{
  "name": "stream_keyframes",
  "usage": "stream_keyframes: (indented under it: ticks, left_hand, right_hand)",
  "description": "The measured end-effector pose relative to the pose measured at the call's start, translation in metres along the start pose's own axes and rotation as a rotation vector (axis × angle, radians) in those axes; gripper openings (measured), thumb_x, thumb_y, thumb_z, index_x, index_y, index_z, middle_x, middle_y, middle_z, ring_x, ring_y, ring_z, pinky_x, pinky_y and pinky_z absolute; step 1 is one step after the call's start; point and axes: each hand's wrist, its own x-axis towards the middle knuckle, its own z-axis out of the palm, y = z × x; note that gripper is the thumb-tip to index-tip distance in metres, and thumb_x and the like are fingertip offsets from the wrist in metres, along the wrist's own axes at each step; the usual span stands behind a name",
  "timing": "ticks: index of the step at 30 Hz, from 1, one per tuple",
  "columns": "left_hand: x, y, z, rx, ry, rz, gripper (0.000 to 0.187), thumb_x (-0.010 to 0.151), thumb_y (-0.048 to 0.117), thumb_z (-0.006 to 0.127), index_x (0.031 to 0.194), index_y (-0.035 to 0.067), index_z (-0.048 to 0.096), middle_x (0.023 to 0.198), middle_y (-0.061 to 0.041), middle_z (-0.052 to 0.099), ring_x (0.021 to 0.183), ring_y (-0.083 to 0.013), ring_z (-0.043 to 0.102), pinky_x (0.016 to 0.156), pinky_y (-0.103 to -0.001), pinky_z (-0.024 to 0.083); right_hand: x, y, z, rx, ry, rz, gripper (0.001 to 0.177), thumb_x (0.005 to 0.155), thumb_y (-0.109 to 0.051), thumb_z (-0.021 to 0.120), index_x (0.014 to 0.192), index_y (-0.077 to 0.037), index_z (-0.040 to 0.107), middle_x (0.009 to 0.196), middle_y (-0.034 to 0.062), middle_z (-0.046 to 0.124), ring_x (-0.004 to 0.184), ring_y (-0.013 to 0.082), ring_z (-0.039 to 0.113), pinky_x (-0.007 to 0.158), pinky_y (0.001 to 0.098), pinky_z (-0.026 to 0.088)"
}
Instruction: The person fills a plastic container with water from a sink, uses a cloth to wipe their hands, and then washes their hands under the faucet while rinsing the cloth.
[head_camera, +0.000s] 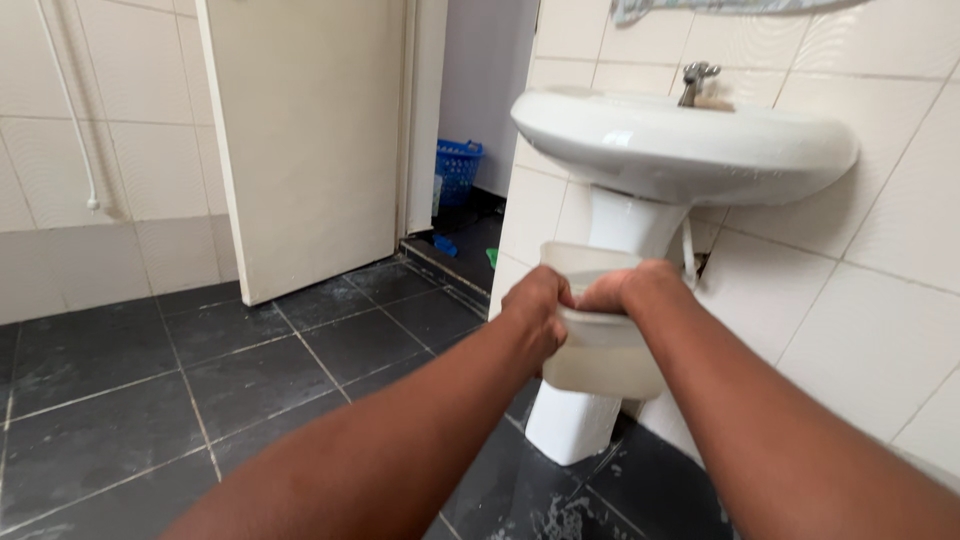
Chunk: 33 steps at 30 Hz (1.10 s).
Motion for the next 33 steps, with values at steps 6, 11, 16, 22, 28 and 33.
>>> stream_keyframes:
  ticks: [6,11,16,22,28,33]
  left_hand:
    - [0.021,-0.006,0.002,-0.026,0.011,0.017,0.041,0.063,-0.008,0.061,0.104,-0.012,0.061,0.113,-0.026,0.059,0.093,-0.0392,0.061,0.072,-0.051,0.048]
    - [0.046,-0.004,0.006,-0.044,-0.001,0.032,0.037,0.062,-0.009,0.061,0.099,-0.013,0.061,0.106,-0.026,0.061,0.085,-0.0365,0.061,0.067,-0.047,0.05]
    - [0.049,0.0,0.006,-0.088,-0.01,0.026,0.033,0.062,-0.01,0.061,0.094,-0.014,0.062,0.099,-0.025,0.062,0.077,-0.0338,0.062,0.062,-0.044,0.051]
    - [0.052,-0.003,0.001,-0.041,-0.022,0.045,0.029,0.061,-0.01,0.059,0.09,-0.014,0.062,0.097,-0.025,0.063,0.074,-0.0334,0.064,0.059,-0.041,0.053]
    - [0.056,-0.015,-0.005,-0.204,-0.091,0.04,0.033,0.057,-0.015,0.052,0.09,-0.014,0.06,0.103,-0.023,0.058,0.087,-0.0359,0.062,0.065,-0.043,0.057]
    - [0.081,-0.024,0.003,-0.098,-0.022,0.05,0.038,0.056,-0.01,0.056,0.093,-0.016,0.061,0.111,-0.027,0.061,0.09,-0.0363,0.06,0.071,-0.043,0.053]
  right_hand:
    - [0.019,0.011,-0.002,0.013,0.049,0.063,0.067,0.102,-0.047,0.038,0.159,-0.012,0.032,0.16,0.0152,0.039,0.138,0.0367,0.047,0.106,0.0518,0.044]
    - [0.011,0.01,-0.003,0.036,0.093,0.022,0.071,0.102,-0.051,0.038,0.161,-0.012,0.027,0.162,0.0147,0.036,0.14,0.0368,0.044,0.108,0.0527,0.042]
    - [-0.01,0.014,-0.002,-0.038,0.131,-0.095,0.089,0.101,-0.07,0.038,0.166,-0.011,0.019,0.169,0.0109,0.028,0.148,0.0268,0.038,0.121,0.0427,0.033]
    - [0.007,0.007,-0.005,-0.181,0.108,-0.117,0.087,0.1,-0.072,0.034,0.165,-0.015,0.02,0.169,0.009,0.027,0.151,0.0226,0.034,0.125,0.0358,0.027]
    - [0.034,0.001,0.004,-0.083,0.238,-0.025,0.075,0.104,-0.062,0.034,0.157,-0.009,0.039,0.16,0.0101,0.047,0.14,0.0215,0.052,0.121,0.0356,0.036]
    - [0.019,-0.021,0.063,0.113,0.192,0.049,0.059,0.11,-0.044,0.029,0.146,-0.005,0.053,0.152,0.0142,0.055,0.133,0.0237,0.058,0.116,0.04,0.044]
